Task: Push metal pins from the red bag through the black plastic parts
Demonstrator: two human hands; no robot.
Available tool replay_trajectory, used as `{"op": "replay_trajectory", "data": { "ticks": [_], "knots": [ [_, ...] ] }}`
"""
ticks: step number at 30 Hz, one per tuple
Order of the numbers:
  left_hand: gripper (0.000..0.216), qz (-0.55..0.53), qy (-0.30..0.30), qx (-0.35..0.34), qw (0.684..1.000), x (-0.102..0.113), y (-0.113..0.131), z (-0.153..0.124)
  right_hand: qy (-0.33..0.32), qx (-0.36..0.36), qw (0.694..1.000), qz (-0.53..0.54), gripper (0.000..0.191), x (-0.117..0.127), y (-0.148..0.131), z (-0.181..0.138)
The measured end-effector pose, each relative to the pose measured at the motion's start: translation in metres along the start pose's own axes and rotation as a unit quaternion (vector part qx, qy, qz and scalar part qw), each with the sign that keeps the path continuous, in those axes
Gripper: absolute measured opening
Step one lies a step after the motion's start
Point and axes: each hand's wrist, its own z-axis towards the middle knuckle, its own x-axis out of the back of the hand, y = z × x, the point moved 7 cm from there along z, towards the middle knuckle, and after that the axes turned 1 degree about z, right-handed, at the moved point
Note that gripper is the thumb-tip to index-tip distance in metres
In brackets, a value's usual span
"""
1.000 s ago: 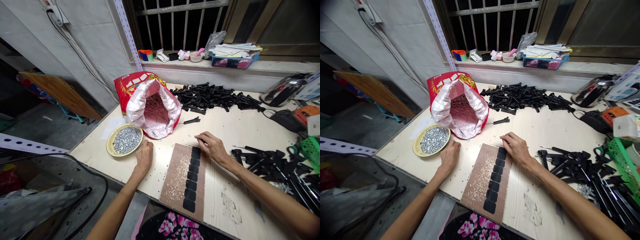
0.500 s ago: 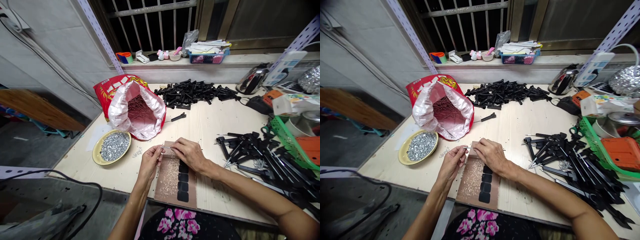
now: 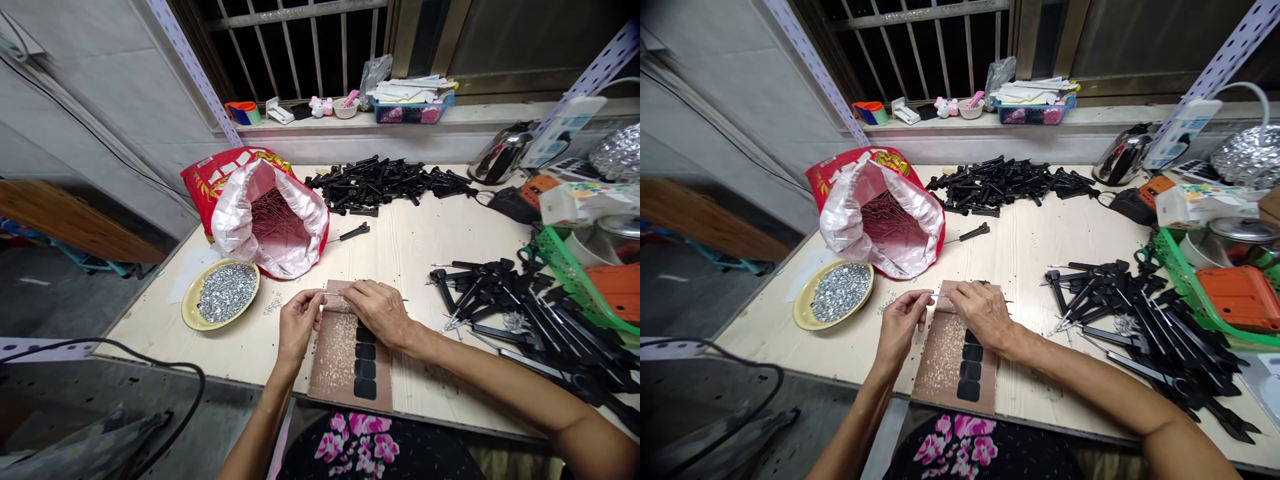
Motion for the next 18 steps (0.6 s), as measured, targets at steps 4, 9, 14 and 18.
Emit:
{"op": "replay_trajectory", "data": {
  "ticks": [4, 9, 14, 18],
  "knots": [
    [0.030, 0.012, -0.032, 0.015, 0.999, -0.006, -0.004, 0.001, -0.003, -0.013, 1.000, 0.001, 0.018, -0.004, 0.003, -0.006],
    [0.033, -0.061, -0.059, 0.051, 0.995, -0.016, -0.014, 0.003, 0.012, -0.022, 1.000, -0.017, 0.020, -0.003, 0.003, -0.009],
    [0.030, -0.108, -0.062, 0.064, 0.990, -0.019, -0.015, 0.003, 0.030, -0.014, 0.999, -0.027, 0.022, -0.001, 0.001, -0.011],
    [0.027, -0.117, -0.064, 0.066, 0.989, -0.021, -0.017, 0.002, 0.031, -0.016, 0.999, -0.018, 0.021, -0.001, 0.002, -0.012]
  ]
}}
